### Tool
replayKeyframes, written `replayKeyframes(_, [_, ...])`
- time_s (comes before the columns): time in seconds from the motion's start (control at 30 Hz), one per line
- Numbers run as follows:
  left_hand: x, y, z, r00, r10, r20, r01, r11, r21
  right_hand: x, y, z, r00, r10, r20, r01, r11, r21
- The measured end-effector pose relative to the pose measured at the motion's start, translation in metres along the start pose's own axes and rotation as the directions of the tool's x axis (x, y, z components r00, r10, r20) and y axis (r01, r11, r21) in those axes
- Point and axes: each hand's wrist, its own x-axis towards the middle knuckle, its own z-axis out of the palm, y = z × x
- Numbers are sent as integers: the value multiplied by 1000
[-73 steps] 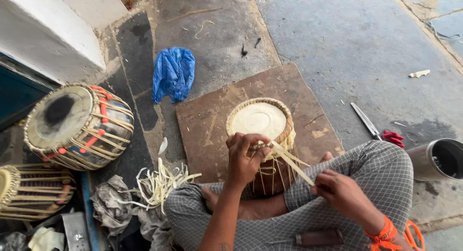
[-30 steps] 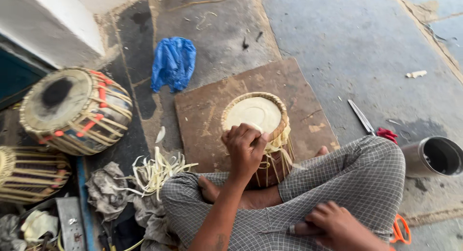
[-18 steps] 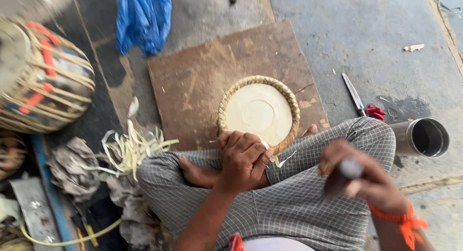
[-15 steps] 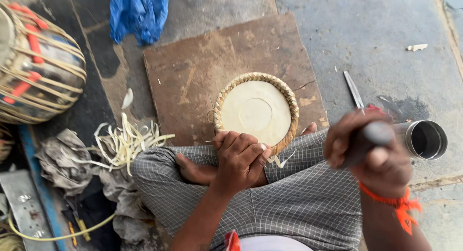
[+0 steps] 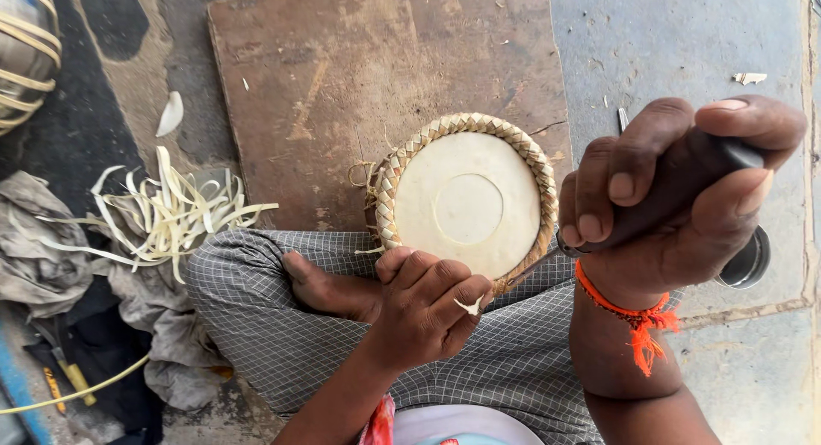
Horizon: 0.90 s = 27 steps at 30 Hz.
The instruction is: The person sits on the floor and repairs a traditional drum by weaving a light-colored strip into the rim. They use a wooden mallet to tap the strip into place and a metal tool to adjust the tension and position of the weave.
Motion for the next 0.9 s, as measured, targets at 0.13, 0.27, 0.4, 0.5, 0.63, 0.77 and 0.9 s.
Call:
replayKeyframes(0.13, [-5,-1,7,1000,-21,21,22,999,-29,4,6,1,1000,-12,29,14,998,-58])
replayKeyframes(0.27, [-6,-1,5,1000,-2,15,2,1000,-12,-5,8,13,1000,0,-11,0,999,-44])
replayKeyframes(0.4, [-4,0,4,1000,-3,22,3,1000,-9,3,3,19,999,-14,31,18,990,-141])
replayKeyframes(0.5, [-4,1,3,1000,4,31,-4,1000,17,1,-5,36,997,-44,57,58,960,-275])
replayKeyframes(0.63, [-3,4,5,1000,18,18,-19,999,47,10,-12,54,970,-160,184,220,902,-372])
replayKeyframes(0.77, [-1,6,4,999,34,16,-36,996,81,25,-20,67,942,-186,278,287,878,-384])
replayKeyframes(0.9, [-1,4,0,997,63,47,-69,988,141,40,-28,82,919,-103,382,240,913,-331])
